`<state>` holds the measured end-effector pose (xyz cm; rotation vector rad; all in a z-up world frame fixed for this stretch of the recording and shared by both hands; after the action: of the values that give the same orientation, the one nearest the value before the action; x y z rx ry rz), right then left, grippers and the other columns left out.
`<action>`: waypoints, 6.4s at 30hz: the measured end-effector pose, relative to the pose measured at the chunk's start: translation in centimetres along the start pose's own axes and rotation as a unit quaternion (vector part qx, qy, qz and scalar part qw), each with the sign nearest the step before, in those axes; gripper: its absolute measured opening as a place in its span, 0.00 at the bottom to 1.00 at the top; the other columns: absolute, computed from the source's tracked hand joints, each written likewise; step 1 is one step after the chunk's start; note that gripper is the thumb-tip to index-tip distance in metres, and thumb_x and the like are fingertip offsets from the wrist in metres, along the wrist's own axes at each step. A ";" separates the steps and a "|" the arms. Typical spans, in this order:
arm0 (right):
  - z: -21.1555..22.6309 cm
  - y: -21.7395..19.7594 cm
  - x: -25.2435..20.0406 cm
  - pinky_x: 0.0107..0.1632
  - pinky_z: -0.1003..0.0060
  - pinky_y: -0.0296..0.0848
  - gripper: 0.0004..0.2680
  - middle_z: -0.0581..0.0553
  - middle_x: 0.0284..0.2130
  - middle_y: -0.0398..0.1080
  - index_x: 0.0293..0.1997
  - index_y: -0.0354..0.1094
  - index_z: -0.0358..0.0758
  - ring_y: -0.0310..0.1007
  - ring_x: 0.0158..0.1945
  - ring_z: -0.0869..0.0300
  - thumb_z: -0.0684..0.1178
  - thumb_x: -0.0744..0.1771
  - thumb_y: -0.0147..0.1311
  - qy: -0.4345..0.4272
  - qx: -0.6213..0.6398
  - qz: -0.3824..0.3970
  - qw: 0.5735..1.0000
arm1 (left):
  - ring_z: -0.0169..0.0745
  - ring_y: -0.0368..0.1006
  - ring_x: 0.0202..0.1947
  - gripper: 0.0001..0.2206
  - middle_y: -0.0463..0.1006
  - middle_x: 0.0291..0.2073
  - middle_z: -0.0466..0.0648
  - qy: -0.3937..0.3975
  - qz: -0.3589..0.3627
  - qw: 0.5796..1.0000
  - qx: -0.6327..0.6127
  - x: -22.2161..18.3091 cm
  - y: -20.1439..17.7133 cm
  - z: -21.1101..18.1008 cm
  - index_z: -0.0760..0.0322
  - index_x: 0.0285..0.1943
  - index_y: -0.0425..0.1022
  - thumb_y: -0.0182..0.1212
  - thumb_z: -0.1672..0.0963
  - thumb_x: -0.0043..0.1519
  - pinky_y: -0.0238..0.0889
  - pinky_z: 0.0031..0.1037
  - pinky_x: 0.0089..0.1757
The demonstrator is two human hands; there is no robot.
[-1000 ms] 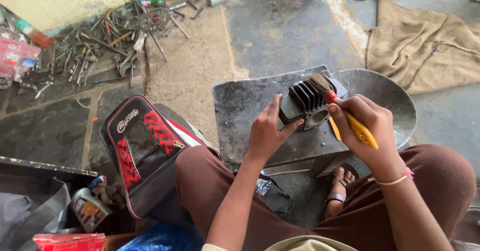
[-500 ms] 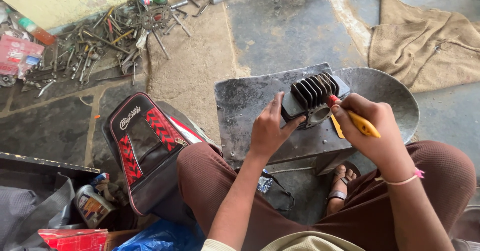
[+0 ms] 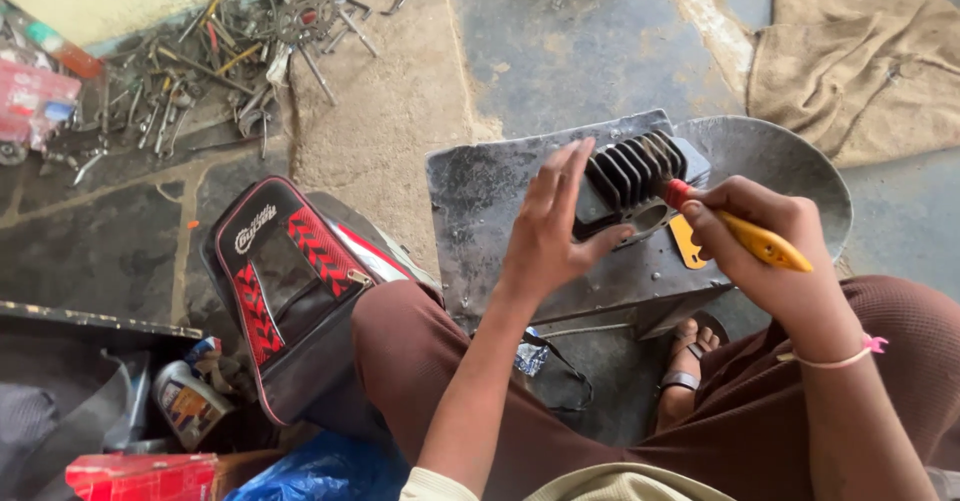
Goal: Cleaning a motorcycle engine cylinder using a wire brush and a scraper to remove dirt and carbon.
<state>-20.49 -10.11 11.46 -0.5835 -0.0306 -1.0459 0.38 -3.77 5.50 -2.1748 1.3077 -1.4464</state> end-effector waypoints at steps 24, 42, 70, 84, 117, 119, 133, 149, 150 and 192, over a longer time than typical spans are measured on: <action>1.0 -1.2 0.4 0.28 0.61 0.71 0.06 0.41 0.21 0.73 0.40 0.74 0.38 0.76 0.22 0.53 0.48 0.65 0.60 -0.062 -0.074 -0.002 0.995 | 0.63 0.73 0.57 0.25 0.76 0.56 0.59 0.070 0.023 0.974 0.214 5.3 0.9 -4.5 0.48 0.59 0.74 0.71 0.45 0.55 0.70 0.50 0.45; 1.0 -1.0 0.7 0.27 0.58 0.70 0.06 0.41 0.19 0.73 0.39 0.74 0.39 0.74 0.21 0.49 0.48 0.65 0.58 -0.058 -0.079 0.021 0.995 | 0.52 0.78 0.53 0.27 0.79 0.54 0.49 0.072 0.026 0.997 0.008 5.4 2.7 -1.0 0.60 0.55 0.71 0.76 0.48 0.52 0.74 0.40 0.51; 1.0 -0.4 0.2 0.27 0.52 0.66 0.08 0.41 0.21 0.70 0.36 0.68 0.37 0.71 0.23 0.45 0.51 0.67 0.58 -0.111 -0.175 0.031 0.978 | 0.53 0.76 0.46 0.25 0.76 0.46 0.48 0.091 0.051 0.993 0.058 5.3 2.4 -1.1 0.54 0.60 0.71 0.71 0.46 0.58 0.72 0.41 0.44; 1.1 -0.6 0.1 0.27 0.53 0.66 0.07 0.40 0.21 0.70 0.38 0.69 0.38 0.71 0.24 0.45 0.50 0.67 0.58 -0.123 -0.149 0.018 0.981 | 0.56 0.80 0.38 0.29 0.81 0.42 0.58 0.068 0.062 0.980 0.175 5.8 1.7 -3.0 0.55 0.60 0.77 0.73 0.44 0.52 0.75 0.38 0.35; 0.8 -0.3 0.4 0.32 0.68 0.70 0.03 0.43 0.27 0.74 0.35 0.73 0.33 0.73 0.27 0.62 0.41 0.67 0.61 -0.122 -0.099 -0.057 0.986 | 0.59 0.79 0.50 0.36 0.80 0.50 0.61 -0.029 0.023 0.999 -0.011 3.6 3.1 0.5 0.70 0.63 0.70 0.71 0.42 0.55 0.74 0.44 0.49; 1.2 -0.5 0.2 0.31 0.66 0.69 0.04 0.42 0.25 0.73 0.33 0.72 0.32 0.72 0.25 0.61 0.41 0.66 0.60 -0.105 -0.116 -0.033 0.987 | 0.59 0.79 0.51 0.35 0.80 0.51 0.61 -0.028 0.014 0.999 -0.016 3.5 3.0 0.5 0.69 0.63 0.70 0.71 0.42 0.55 0.74 0.43 0.49; -0.7 -0.2 0.8 0.26 0.68 0.68 0.08 0.45 0.22 0.73 0.29 0.72 0.33 0.71 0.21 0.63 0.44 0.68 0.60 -0.112 -0.137 -0.065 0.982 | 0.56 0.81 0.47 0.37 0.81 0.49 0.60 -0.050 0.045 0.997 -0.029 3.6 3.4 1.1 0.69 0.64 0.70 0.71 0.42 0.52 0.76 0.41 0.46; 0.9 -1.6 0.6 0.29 0.70 0.66 0.05 0.44 0.22 0.71 0.35 0.72 0.31 0.69 0.23 0.66 0.42 0.67 0.60 -0.120 -0.084 -0.095 0.985 | 0.57 0.80 0.50 0.37 0.80 0.50 0.59 -0.039 0.021 0.999 -0.021 3.7 2.8 0.4 0.69 0.63 0.72 0.73 0.42 0.52 0.74 0.41 0.49; 0.8 -1.8 0.5 0.27 0.69 0.65 0.05 0.44 0.19 0.70 0.33 0.73 0.32 0.68 0.20 0.65 0.43 0.66 0.61 -0.077 -0.097 -0.068 0.990 | 0.57 0.79 0.50 0.36 0.80 0.50 0.59 -0.040 0.015 0.999 -0.022 3.7 2.8 0.3 0.68 0.62 0.72 0.73 0.43 0.51 0.73 0.42 0.50; -0.2 -3.6 0.1 0.40 0.73 0.75 0.07 0.45 0.38 0.78 0.48 0.75 0.34 0.78 0.37 0.66 0.43 0.67 0.64 -0.125 -0.061 -0.153 0.978 | 0.53 0.80 0.48 0.37 0.81 0.48 0.56 -0.045 0.029 0.999 0.012 3.1 4.0 1.7 0.65 0.64 0.71 0.68 0.39 0.53 0.75 0.40 0.47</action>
<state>-23.44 -11.64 12.96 -0.8373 -0.2868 -1.2726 -0.10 -8.91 4.23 -2.1419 1.3052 -1.3203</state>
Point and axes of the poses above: each hand's wrist, its own x-axis towards the middle knuckle, its own y-axis out of the palm, z = x × y, the point moved 4 cm from there along x, towards the middle knuckle
